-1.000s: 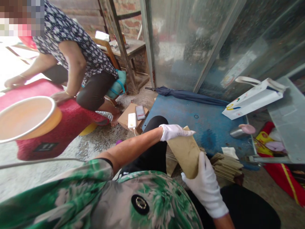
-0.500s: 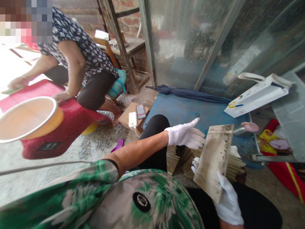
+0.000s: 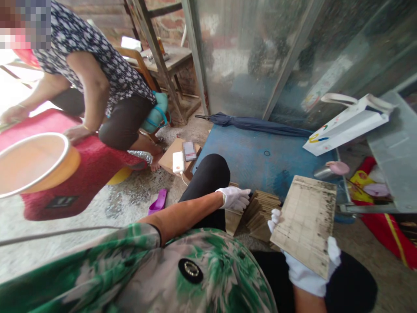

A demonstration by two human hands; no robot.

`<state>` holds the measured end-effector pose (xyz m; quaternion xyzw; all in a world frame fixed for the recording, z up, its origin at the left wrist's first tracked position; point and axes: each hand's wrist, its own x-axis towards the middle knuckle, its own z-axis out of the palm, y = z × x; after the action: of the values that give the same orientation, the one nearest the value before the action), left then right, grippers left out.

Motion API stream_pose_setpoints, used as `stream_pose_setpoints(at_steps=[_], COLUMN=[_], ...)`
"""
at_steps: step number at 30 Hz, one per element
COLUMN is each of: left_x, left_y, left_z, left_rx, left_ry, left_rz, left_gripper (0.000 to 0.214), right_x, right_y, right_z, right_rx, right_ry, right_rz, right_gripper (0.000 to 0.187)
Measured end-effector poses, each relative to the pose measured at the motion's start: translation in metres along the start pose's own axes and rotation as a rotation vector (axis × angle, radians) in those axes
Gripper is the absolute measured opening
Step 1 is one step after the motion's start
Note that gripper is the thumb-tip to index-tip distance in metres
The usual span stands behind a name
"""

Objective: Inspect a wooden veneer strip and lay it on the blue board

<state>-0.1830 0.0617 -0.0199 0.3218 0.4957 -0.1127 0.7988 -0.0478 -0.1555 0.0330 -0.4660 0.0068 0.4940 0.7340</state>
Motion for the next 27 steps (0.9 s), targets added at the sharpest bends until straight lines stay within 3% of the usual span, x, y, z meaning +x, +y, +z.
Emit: stream_pose_setpoints(at_steps=[6, 13, 18, 22, 27], left_x=[-0.003, -0.025, -0.055, -0.07, -0.066], left_y=[-0.001, 0.007, 0.021, 0.024, 0.022], left_z=[0.004, 0.003, -0.024, -0.05, -0.054], left_rx=[0.016, 0.007, 0.021, -0.068, -0.154], left_ry=[0.074, 0.057, -0.055, -0.138, -0.163], left_rz=[0.011, 0.058, 0.175, 0.254, 0.373], left_gripper=[0.032, 0.031, 0.039, 0.063, 0.072], right_x=[0.002, 0.002, 0.003, 0.003, 0.003], right_y=[0.003, 0.002, 0.002, 0.004, 0.006], right_z=[0.005, 0.008, 0.008, 0.007, 0.006], right_rx=[0.034, 0.06, 0.066, 0.065, 0.066], right_ry=[0.019, 0.032, 0.011, -0.005, -0.006], right_rz=[0.004, 0.005, -0.003, -0.01, -0.016], right_gripper=[0.101, 0.093, 0.091, 0.09, 0.09])
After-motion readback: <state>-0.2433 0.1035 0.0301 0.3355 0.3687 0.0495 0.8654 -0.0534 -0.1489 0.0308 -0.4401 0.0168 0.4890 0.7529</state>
